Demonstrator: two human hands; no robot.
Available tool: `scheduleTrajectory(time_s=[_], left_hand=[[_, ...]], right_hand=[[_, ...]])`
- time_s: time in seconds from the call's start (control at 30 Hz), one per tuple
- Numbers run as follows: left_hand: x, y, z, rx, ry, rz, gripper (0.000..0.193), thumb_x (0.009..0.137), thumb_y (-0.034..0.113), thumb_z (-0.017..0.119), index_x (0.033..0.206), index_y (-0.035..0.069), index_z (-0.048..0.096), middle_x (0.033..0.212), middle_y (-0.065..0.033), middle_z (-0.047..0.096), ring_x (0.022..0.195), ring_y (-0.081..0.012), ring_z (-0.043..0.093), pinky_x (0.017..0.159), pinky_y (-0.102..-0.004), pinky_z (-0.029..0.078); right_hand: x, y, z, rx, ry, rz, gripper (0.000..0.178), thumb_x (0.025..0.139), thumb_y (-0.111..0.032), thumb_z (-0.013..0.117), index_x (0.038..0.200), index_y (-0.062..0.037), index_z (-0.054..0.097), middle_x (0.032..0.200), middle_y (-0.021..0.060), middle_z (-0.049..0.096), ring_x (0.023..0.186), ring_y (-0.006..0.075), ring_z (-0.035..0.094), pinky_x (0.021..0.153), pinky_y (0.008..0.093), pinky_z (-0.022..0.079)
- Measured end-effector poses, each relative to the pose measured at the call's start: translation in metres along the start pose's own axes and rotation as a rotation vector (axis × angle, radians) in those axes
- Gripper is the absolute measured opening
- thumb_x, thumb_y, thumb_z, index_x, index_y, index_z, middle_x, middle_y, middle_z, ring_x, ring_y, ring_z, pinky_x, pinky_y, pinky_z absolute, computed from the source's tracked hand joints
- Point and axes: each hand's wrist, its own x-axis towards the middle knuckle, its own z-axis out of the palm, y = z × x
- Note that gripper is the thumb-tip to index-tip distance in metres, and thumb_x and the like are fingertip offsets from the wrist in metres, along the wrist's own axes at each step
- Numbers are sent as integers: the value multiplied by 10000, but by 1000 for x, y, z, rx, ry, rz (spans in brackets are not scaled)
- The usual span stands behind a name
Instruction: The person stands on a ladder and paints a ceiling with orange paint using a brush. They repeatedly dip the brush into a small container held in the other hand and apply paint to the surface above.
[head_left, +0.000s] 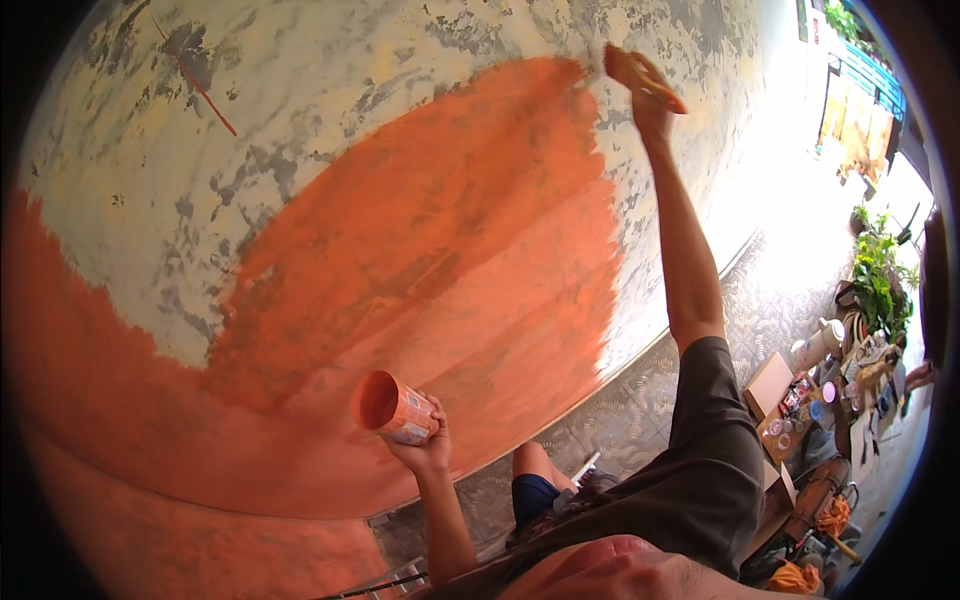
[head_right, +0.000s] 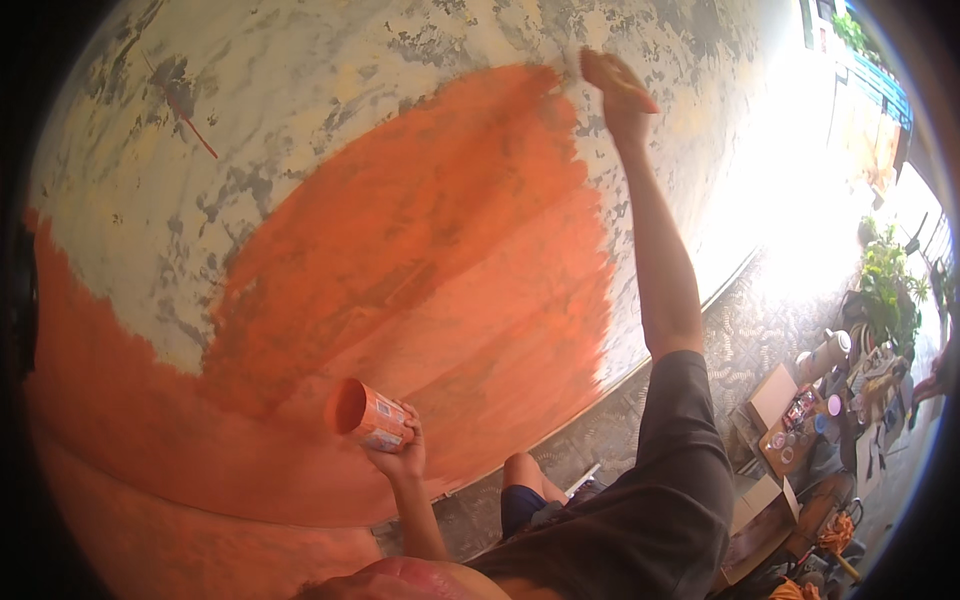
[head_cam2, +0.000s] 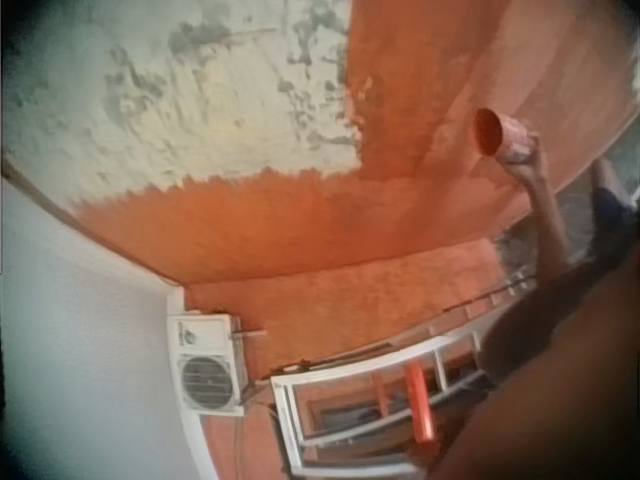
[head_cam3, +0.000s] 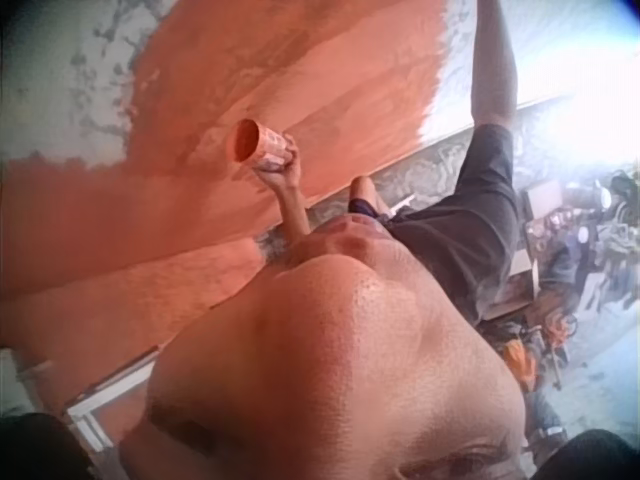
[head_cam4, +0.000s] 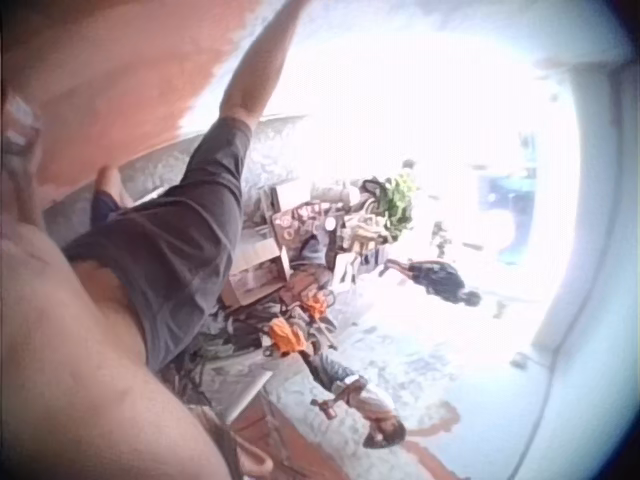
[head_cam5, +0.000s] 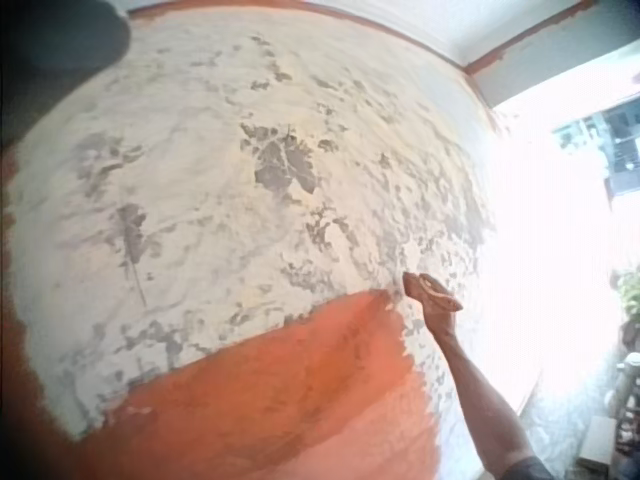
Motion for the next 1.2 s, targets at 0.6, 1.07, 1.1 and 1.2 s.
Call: scheduleTrajectory(time_s=[0.6, 1.07, 1.1, 1.2], left_hand=[[-14, 4, -14, -43, 12, 41, 675, 859, 578, 672, 1321, 100, 552, 1227, -130, 597, 1137, -345, 568, 798, -401, 539], [-36, 49, -27, 42, -15, 304, 574, 894, 476, 644, 1325, 108, 552, 1217, -123, 605, 1101, -345, 576, 793, -398, 539], [-37, 53, -25, 50, -9, 309, 567, 904, 487, 621, 1315, 103, 550, 1207, -114, 603, 1072, -335, 576, 783, -395, 533], [-45, 61, -10, 61, 56, 371, 552, 928, 505, 573, 1289, 88, 546, 1168, -106, 600, 1004, -312, 582, 757, -389, 525]], right_hand=[[1, -16, 21, -236, 10, -49, 338, 961, -104, 563, 1276, -134, 682, 1222, 101, 707, 1036, 253, 703, 869, 342, 549], [-237, -416, 261, 572, -661, -268, 591, 789, -85, 642, 1371, -103, 544, 1216, 167, 628, 1042, 357, 637, 822, 456, 557], [-239, -423, 271, 622, -701, -262, 606, 788, -83, 637, 1386, -103, 540, 1245, 164, 621, 1038, 349, 638, 822, 449, 559], [-237, -382, 284, 337, -890, -293, 484, 779, -101, 663, 1262, -117, 644, 813, 157, 682, 672, 344, 656, 581, 460, 487]])
